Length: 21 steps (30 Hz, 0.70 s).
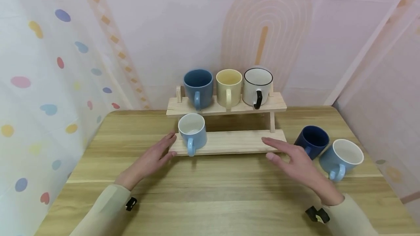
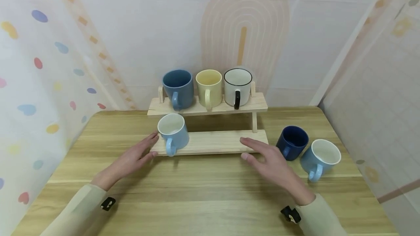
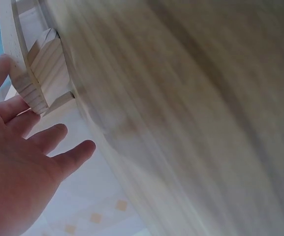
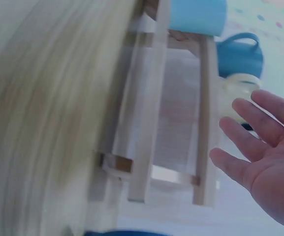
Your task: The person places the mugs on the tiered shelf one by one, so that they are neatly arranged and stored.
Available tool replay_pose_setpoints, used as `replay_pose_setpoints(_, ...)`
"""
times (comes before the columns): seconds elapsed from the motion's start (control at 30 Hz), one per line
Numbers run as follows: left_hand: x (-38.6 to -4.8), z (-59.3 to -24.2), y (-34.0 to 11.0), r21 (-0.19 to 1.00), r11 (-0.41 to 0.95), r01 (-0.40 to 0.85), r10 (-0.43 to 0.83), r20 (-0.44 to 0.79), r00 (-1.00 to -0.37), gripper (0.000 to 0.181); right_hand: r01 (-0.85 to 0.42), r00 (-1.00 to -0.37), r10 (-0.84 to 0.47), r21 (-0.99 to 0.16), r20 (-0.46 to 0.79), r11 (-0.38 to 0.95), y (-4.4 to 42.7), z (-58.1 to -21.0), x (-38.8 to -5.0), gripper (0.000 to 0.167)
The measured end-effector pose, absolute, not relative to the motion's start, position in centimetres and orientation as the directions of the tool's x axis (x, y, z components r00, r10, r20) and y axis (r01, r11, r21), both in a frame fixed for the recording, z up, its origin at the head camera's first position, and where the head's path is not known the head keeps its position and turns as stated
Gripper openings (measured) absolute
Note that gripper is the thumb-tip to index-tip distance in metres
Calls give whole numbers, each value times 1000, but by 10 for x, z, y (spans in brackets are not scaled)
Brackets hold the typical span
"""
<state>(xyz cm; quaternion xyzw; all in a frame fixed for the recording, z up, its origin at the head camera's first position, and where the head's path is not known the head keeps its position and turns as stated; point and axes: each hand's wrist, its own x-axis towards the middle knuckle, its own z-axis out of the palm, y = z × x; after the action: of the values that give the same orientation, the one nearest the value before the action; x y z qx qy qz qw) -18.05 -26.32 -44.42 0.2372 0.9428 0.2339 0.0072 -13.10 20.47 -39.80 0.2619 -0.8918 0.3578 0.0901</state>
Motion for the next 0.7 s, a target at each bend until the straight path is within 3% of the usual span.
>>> replay_pose_setpoints(0.37,-181,-445,-262,451,779,435,441,98,-892,64,-442,-892,-242,-626,382,642,241,-378,-106,46)
replay_pose_setpoints(0.7,-179,-446,-263,452,778,437,442,103,-891,64,-363,-920,-129,-682,369,635,263,-383,-90,40)
